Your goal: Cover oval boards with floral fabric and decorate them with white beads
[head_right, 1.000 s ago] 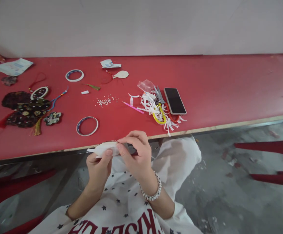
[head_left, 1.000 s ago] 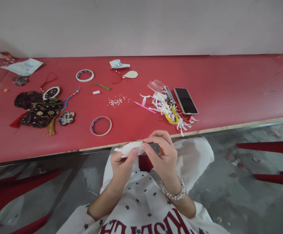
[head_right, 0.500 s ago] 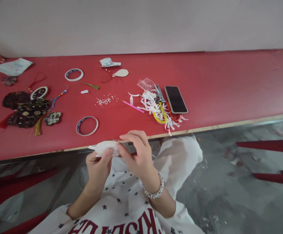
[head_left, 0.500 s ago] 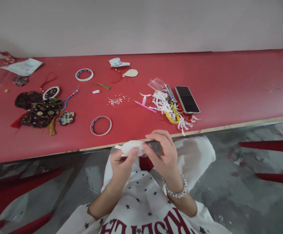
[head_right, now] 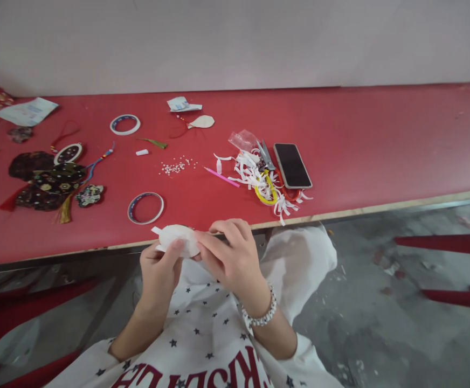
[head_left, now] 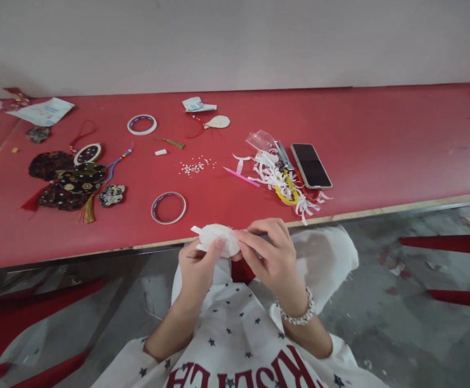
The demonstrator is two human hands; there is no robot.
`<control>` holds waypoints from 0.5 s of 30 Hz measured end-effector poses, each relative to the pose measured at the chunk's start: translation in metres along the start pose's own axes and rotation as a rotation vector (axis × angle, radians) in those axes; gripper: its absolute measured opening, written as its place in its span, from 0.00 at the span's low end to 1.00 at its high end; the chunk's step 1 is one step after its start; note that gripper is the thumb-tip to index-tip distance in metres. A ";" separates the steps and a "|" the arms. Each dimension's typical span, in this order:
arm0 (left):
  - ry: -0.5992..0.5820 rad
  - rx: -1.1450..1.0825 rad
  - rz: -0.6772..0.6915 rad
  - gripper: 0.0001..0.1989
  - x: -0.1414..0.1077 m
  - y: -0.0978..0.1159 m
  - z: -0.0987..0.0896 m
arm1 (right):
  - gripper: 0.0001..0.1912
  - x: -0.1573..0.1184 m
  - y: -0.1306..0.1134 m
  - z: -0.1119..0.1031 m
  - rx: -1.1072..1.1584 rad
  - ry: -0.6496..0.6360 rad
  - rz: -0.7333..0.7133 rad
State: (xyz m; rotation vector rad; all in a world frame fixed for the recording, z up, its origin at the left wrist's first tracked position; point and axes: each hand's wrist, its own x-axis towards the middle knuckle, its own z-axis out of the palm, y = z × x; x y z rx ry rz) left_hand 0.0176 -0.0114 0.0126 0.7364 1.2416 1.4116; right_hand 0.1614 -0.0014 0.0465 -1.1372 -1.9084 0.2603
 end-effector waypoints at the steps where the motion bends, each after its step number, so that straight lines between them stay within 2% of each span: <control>1: -0.014 -0.007 -0.029 0.10 0.002 0.001 0.000 | 0.16 -0.001 0.002 -0.002 -0.015 -0.022 -0.015; 4: -0.049 -0.070 -0.091 0.10 0.009 0.006 0.000 | 0.16 -0.005 0.006 -0.004 0.067 0.038 0.039; 7: -0.152 -0.090 -0.113 0.10 0.014 0.010 0.000 | 0.12 -0.005 0.006 -0.003 0.211 0.148 0.224; 10: -0.326 -0.021 -0.171 0.09 0.014 0.015 -0.001 | 0.06 -0.001 0.006 0.003 0.345 0.046 0.365; 12: -0.353 0.011 -0.184 0.09 0.013 0.016 -0.002 | 0.07 0.002 0.006 0.008 0.403 -0.044 0.409; 15: -0.360 0.026 -0.176 0.11 0.012 0.016 -0.003 | 0.08 0.000 0.007 0.016 0.440 -0.081 0.437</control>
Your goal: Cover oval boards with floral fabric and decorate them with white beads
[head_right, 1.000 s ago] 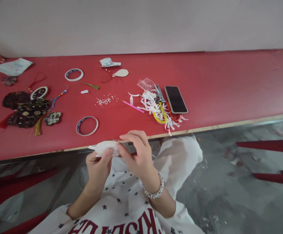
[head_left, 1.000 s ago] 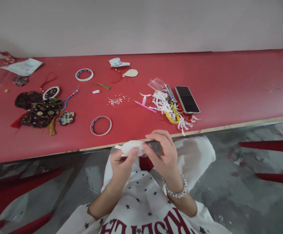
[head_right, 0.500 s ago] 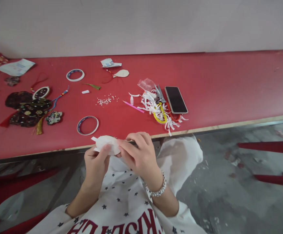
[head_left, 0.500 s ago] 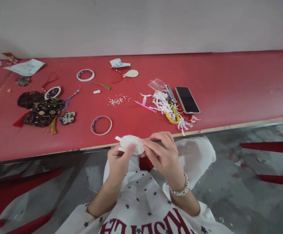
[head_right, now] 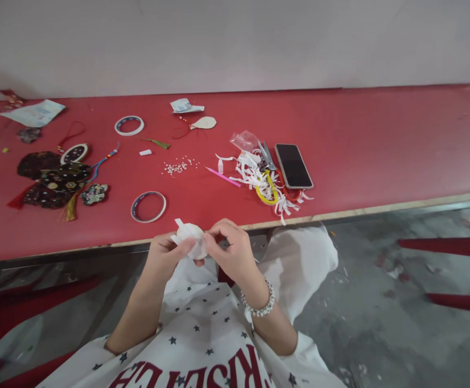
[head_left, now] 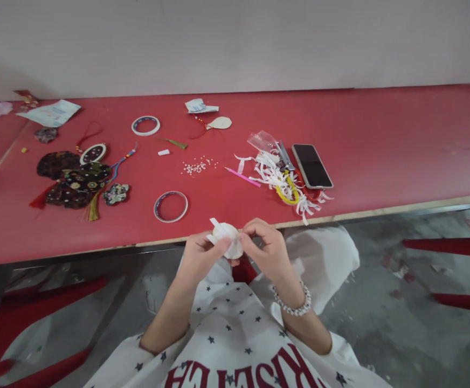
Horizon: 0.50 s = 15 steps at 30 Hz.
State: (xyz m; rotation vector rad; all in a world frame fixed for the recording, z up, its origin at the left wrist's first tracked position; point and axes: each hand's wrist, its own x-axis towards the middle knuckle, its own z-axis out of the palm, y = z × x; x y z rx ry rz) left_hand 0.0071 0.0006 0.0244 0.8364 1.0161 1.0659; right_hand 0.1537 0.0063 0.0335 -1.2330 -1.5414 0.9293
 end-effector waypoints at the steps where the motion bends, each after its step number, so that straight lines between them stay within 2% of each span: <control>1: -0.004 -0.001 0.003 0.13 0.000 -0.001 0.000 | 0.08 -0.001 0.002 0.002 0.015 -0.002 0.005; 6: 0.032 0.062 0.059 0.19 0.001 0.000 0.000 | 0.11 -0.011 0.010 0.004 0.183 -0.048 0.035; 8: 0.045 0.111 0.078 0.19 0.001 0.002 0.000 | 0.12 -0.012 0.011 0.003 0.241 -0.017 0.055; 12: 0.046 0.227 0.123 0.19 -0.003 0.006 0.000 | 0.05 -0.009 0.004 0.000 0.115 0.108 -0.010; 15: 0.010 0.363 0.193 0.18 -0.006 0.007 0.001 | 0.04 -0.003 -0.010 0.000 0.001 0.107 -0.084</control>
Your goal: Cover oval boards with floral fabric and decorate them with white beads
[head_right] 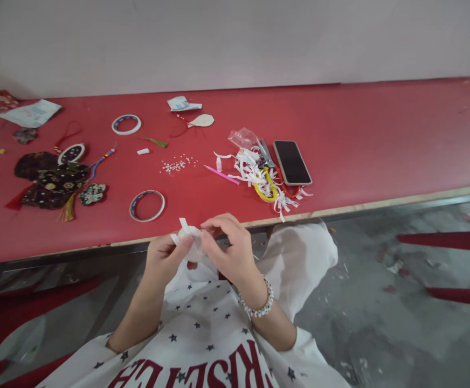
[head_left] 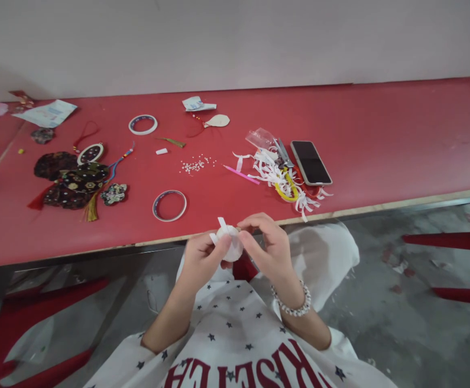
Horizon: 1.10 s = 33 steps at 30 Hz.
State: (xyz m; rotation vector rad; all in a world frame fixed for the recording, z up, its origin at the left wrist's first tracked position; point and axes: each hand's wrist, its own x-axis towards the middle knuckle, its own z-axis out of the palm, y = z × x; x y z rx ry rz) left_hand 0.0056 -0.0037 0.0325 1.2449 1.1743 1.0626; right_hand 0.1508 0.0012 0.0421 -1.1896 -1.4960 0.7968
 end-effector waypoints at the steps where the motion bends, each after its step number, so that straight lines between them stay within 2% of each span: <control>1: -0.012 0.045 0.036 0.18 -0.001 0.001 0.000 | 0.04 0.002 -0.005 0.001 -0.017 -0.003 -0.007; 4: -0.034 0.172 0.170 0.17 -0.003 0.003 0.000 | 0.03 0.006 -0.013 0.002 0.000 -0.038 0.042; 6: -0.037 0.246 0.253 0.17 -0.003 0.005 0.000 | 0.04 0.007 -0.013 0.002 0.090 -0.114 0.107; 9: -0.026 0.317 0.302 0.18 -0.005 0.007 -0.001 | 0.07 0.007 -0.007 0.000 0.204 -0.187 0.149; 12: -0.031 0.299 0.258 0.18 -0.008 0.006 -0.001 | 0.09 0.005 -0.006 -0.001 0.196 -0.135 0.110; 14: -0.030 0.260 0.225 0.18 -0.009 0.005 0.001 | 0.06 0.004 -0.009 -0.002 0.126 -0.078 0.058; 18: 0.012 0.231 0.254 0.15 -0.011 0.003 0.004 | 0.06 0.001 -0.019 -0.002 -0.109 0.063 -0.069; 21: 0.003 0.241 0.291 0.15 -0.011 0.002 0.004 | 0.06 -0.002 -0.022 -0.001 -0.210 0.093 -0.140; 26: 0.019 0.291 0.386 0.14 -0.009 0.002 0.003 | 0.08 -0.005 -0.022 0.000 -0.238 0.104 -0.214; 30: 0.124 0.361 0.514 0.07 -0.011 0.001 0.005 | 0.09 -0.004 -0.026 0.000 -0.302 0.156 -0.330; 33: 0.176 0.455 0.601 0.07 -0.015 0.002 0.006 | 0.09 -0.004 -0.031 -0.001 -0.355 0.194 -0.357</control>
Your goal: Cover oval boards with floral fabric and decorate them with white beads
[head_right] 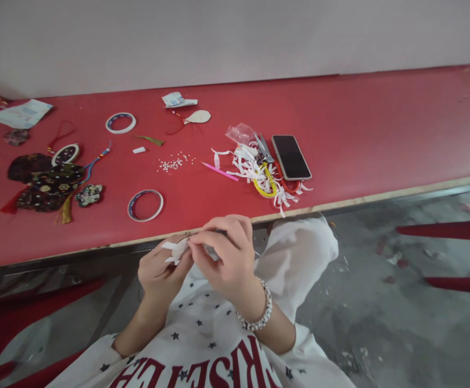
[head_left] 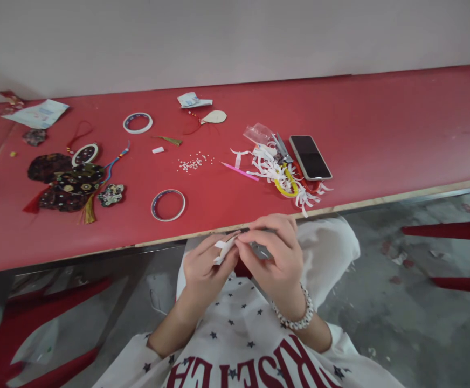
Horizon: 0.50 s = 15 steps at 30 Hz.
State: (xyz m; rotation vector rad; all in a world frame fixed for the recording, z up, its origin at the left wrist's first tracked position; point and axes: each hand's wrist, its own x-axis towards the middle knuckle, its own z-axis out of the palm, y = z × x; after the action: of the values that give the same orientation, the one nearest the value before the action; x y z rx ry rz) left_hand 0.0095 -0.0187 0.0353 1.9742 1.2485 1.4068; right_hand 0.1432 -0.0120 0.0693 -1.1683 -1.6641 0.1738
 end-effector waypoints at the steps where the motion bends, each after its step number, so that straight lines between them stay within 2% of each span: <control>1: -0.005 0.027 0.021 0.08 -0.001 0.001 -0.001 | 0.09 0.000 -0.001 -0.001 -0.008 0.007 -0.008; 5: -0.019 0.129 0.075 0.08 -0.001 0.007 -0.002 | 0.10 0.001 -0.005 -0.001 0.033 0.016 -0.026; 10: -0.011 0.171 0.107 0.05 0.004 0.014 -0.003 | 0.10 0.000 -0.005 0.002 0.137 -0.008 0.019; 15: -0.020 0.224 0.133 0.11 0.006 0.015 -0.004 | 0.09 0.000 -0.002 0.001 0.199 -0.057 0.009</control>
State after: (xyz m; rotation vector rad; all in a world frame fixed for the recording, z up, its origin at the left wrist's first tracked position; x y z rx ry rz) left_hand 0.0130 -0.0221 0.0511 2.2527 1.3380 1.3546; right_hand 0.1413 -0.0128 0.0705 -1.0292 -1.6502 0.3732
